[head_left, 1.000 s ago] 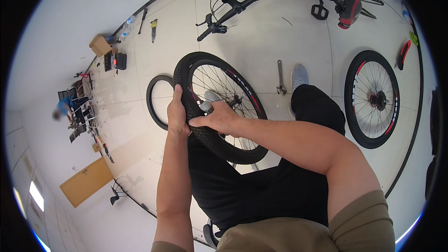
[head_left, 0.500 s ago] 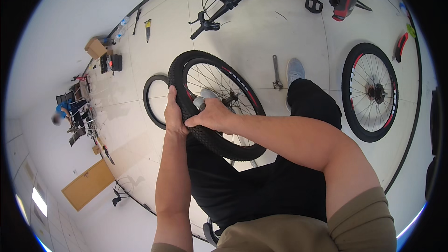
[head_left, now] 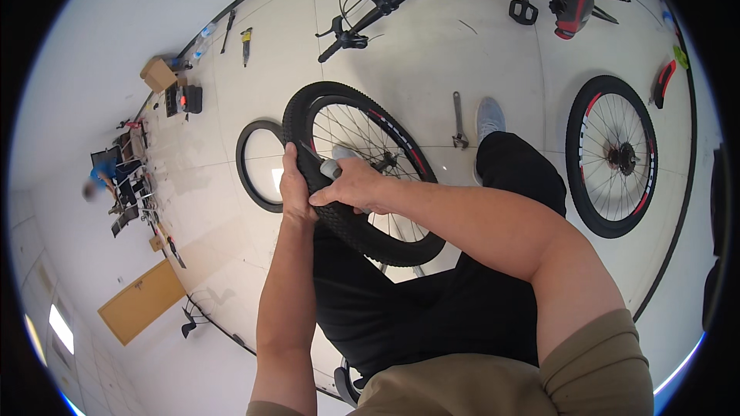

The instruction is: The person installs a bicycle tire onto a wheel rim. They first seat the tire bead by hand, then use a tire lever to pry the remaining edge of the tire over the rim wall until fully mounted.

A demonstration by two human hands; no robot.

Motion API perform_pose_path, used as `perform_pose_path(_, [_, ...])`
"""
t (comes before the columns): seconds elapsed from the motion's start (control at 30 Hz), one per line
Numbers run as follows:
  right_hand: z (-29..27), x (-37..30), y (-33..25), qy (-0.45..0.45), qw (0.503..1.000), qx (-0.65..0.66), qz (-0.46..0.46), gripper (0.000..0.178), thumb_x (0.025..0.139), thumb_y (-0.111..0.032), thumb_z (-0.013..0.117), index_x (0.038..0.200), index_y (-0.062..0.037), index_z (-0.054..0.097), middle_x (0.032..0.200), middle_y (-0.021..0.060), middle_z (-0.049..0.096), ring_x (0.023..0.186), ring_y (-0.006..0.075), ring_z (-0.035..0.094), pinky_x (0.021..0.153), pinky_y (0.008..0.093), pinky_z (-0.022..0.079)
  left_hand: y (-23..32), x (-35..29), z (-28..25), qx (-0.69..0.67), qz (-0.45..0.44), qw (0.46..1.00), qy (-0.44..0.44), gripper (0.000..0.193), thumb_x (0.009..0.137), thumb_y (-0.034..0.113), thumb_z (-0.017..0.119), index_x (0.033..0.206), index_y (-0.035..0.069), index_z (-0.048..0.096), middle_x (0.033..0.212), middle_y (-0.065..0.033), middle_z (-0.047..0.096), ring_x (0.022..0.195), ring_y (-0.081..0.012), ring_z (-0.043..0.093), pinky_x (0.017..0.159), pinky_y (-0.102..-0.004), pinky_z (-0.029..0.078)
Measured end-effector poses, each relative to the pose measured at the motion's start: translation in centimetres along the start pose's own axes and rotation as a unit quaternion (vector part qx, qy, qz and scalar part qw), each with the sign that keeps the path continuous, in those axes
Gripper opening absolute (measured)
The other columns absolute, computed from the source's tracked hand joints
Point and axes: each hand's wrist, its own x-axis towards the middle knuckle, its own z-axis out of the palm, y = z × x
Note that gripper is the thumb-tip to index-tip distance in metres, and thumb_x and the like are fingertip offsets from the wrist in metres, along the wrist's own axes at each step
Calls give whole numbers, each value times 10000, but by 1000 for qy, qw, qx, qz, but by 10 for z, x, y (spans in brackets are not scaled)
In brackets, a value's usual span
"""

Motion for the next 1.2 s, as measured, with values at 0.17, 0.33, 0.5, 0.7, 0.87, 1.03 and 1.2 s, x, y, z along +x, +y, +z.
perform_pose_path(0.17, [-1,-2,-1,-17,1000,-23,-11,474,745,-239,884,1074,1,642,871,75,651,654,153,589,499,303,431,-6,-4,-4,-53,-9,997,-47,444,1022,517,562,1077,86,654,893,-74,697,788,-219,691,723,-358,583])
perform_pose_path(0.33, [4,1,4,22,997,-42,-53,443,718,-189,888,1028,44,673,825,108,674,610,181,628,500,334,492,-5,-4,-7,-88,-23,993,-72,434,1040,497,540,1143,88,645,940,-78,712,823,-226,706,753,-371,601])
perform_pose_path(0.5, [0,9,10,46,987,-126,-87,544,703,-283,904,1048,78,686,930,179,724,829,280,707,750,371,564,-1,-10,2,-90,-20,993,-67,462,1045,505,525,1186,79,638,983,-73,703,840,-215,696,769,-365,601])
perform_pose_path(0.7, [-6,12,9,30,972,-190,-137,537,697,-349,897,974,67,702,892,186,720,847,295,707,788,383,565,1,-13,6,-50,-22,998,-40,545,1028,569,525,1214,69,633,970,-50,674,829,-191,663,774,-343,584])
perform_pose_path(0.87, [-17,12,-10,-62,973,-212,-65,540,816,-447,826,979,36,647,816,107,667,617,182,637,497,304,490,-6,-3,-10,-93,-86,989,-81,532,1016,573,545,1201,81,629,1031,-91,689,893,-257,693,795,-391,597])
perform_pose_path(1.03, [-14,13,-10,-51,997,-62,-2,524,906,-563,699,929,-41,661,738,71,637,625,142,612,492,313,412,-15,12,-23,-101,-80,988,-88,534,1000,597,559,1169,96,629,931,-88,656,790,-237,659,708,-394,594])
perform_pose_path(1.2, [-31,41,14,175,981,-84,-8,488,902,-377,622,1086,73,666,892,242,722,745,390,715,713,506,569,-7,8,-12,-21,-43,997,-56,550,985,669,518,1106,146,632,760,-59,642,565,-179,588,531,-332,537])
